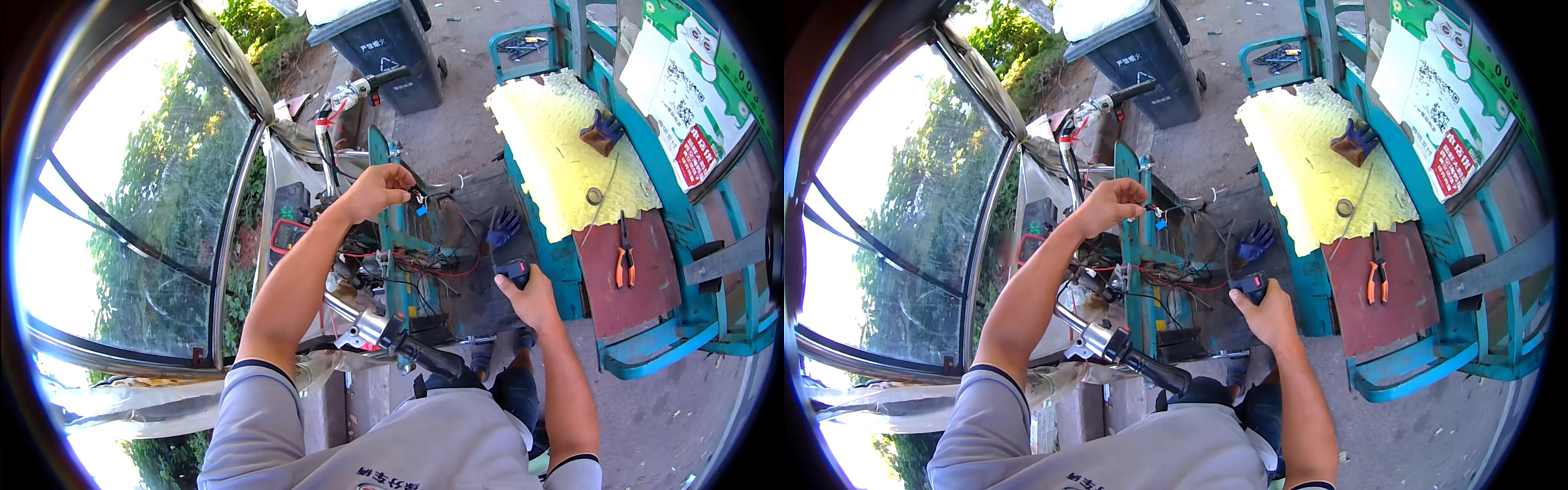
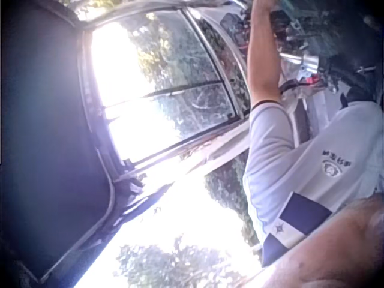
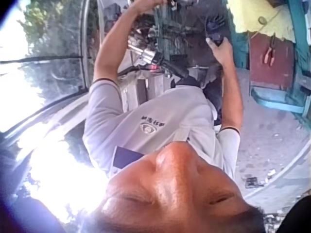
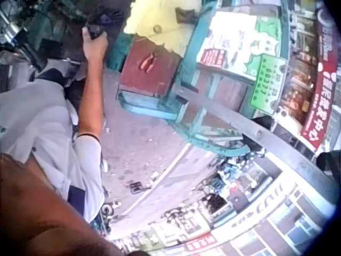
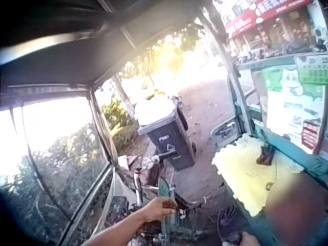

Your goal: The person is repairing the electrical wiring of a teal three-wheeled vehicle. They use a multimeter to test connections and a soldering iron to join wires. The person also uses pliers to strip wire insulation and manipulate the connections.

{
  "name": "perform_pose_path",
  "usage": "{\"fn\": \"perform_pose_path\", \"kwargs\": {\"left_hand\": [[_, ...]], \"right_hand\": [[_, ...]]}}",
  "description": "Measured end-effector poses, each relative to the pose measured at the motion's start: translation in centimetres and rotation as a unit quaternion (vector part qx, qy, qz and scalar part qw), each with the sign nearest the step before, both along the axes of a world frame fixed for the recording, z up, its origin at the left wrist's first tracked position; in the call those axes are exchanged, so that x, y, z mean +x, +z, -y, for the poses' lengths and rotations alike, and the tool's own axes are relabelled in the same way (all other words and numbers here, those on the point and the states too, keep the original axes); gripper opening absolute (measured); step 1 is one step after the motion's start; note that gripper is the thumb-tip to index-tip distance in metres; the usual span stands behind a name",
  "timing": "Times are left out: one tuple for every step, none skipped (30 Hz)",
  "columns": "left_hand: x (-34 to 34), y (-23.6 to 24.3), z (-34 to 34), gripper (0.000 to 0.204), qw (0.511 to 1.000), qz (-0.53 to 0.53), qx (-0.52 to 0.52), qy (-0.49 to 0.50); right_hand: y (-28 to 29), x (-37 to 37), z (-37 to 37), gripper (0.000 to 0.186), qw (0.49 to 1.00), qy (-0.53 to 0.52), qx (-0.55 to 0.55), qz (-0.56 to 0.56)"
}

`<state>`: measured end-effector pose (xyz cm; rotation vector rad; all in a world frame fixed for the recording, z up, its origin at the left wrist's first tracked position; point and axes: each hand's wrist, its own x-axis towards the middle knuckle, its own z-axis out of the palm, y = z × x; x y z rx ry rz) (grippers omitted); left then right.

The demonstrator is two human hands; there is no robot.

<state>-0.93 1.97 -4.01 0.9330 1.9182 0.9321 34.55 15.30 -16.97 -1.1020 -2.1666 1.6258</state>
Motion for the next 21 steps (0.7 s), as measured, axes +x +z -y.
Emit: {"fn": "perform_pose_path", "kwargs": {"left_hand": [[-0.1, -0.1, 0.0, 0.029, 1.0, 0.005, 0.006, -0.002], [-0.2, -0.1, 0.0, 0.027, 1.0, 0.011, 0.012, -0.004], [-0.3, -0.2, 0.0, 0.025, 1.0, 0.016, 0.018, -0.006], [-0.3, -0.3, 0.0, 0.025, 1.0, 0.018, 0.023, 0.002], [-0.3, -0.3, 0.0, 0.024, 0.999, 0.02, 0.027, 0.009], [-0.2, -0.4, 0.0, 0.024, 0.999, 0.021, 0.031, 0.016], [-0.2, -0.2, 0.0, 0.024, 0.999, 0.03, 0.027, 0.021], [-0.1, 0.2, -0.1, 0.024, 0.999, 0.039, 0.024, 0.025], [-0.1, 0.3, -0.1, 0.025, 0.998, 0.047, 0.02, 0.029], [-0.2, 0.1, 0.0, 0.025, 0.998, 0.046, 0.03, 0.029], [-0.4, -0.2, 0.0, 0.025, 0.998, 0.045, 0.04, 0.028], [-0.6, -0.4, 0.2, 0.025, 0.997, 0.044, 0.05, 0.027], [-0.7, -0.5, 0.1, 0.025, 0.997, 0.041, 0.052, 0.026], [-0.7, -0.5, 0.2, 0.026, 0.998, 0.039, 0.054, 0.025], [-0.8, -0.6, 0.2, 0.026, 0.998, 0.036, 0.055, 0.024], [-0.7, -0.5, 0.1, 0.026, 0.997, 0.028, 0.057, 0.032], [-0.5, -0.5, 0.0, 0.026, 0.997, 0.019, 0.059, 0.04], [-0.4, -0.4, -0.1, 0.025, 0.997, 0.011, 0.06, 0.048], [-0.3, -0.4, -0.1, 0.025, 0.997, 0.005, 0.06, 0.048], [-0.3, -0.3, -0.2, 0.025, 0.997, -0.002, 0.061, 0.048], [-0.3, -0.3, -0.2, 0.025, 0.997, -0.008, 0.061, 0.048]], "right_hand": [[0.0, -0.2, -0.3, 0.057, 1.0, 0.0, 0.0, -0.003], [0.0, -0.3, -0.5, 0.057, 1.0, -0.001, -0.001, -0.007], [-0.1, -0.4, -0.7, 0.057, 1.0, 0.001, -0.005, -0.006], [-0.2, -0.5, -0.9, 0.057, 1.0, 0.002, -0.008, -0.005], [-0.3, -0.6, -1.0, 0.056, 1.0, 0.004, -0.011, -0.004], [-0.4, -0.7, -1.1, 0.056, 1.0, 0.007, -0.013, -0.004], [-0.4, -0.7, -1.2, 0.056, 1.0, 0.01, -0.015, -0.004], [-0.4, -0.8, -1.3, 0.056, 1.0, 0.013, -0.017, -0.004], [-0.4, -0.9, -1.4, 0.055, 1.0, 0.013, -0.016, 0.001], [-0.4, -1.0, -1.5, 0.055, 1.0, 0.014, -0.016, 0.004], [-0.3, -1.1, -1.5, 0.055, 1.0, 0.016, -0.016, 0.008], [-0.3, -1.3, -1.6, 0.055, 1.0, 0.017, -0.017, 0.006], [-0.4, -1.3, -1.7, 0.055, 1.0, 0.017, -0.018, 0.006], [-0.4, -1.4, -1.7, 0.055, 1.0, 0.017, -0.018, 0.005], [-0.4, -1.5, -1.8, 0.055, 1.0, 0.018, -0.019, 0.003], [-0.4, -1.6, -1.9, 0.055, 1.0, 0.018, -0.02, 0.001], [-0.4, -1.6, -2.0, 0.055, 1.0, 0.019, -0.021, 0.0], [-0.3, -1.7, -2.0, 0.055, 1.0, 0.019, -0.022, 0.002], [-0.1, -1.7, -2.0, 0.055, 1.0, 0.019, -0.024, 0.004], [0.0, -1.9, -2.0, 0.055, 0.999, 0.02, -0.025, 0.006], [0.0, -2.0, -2.0, 0.055, 0.999, 0.02, -0.026, 0.004]]}}
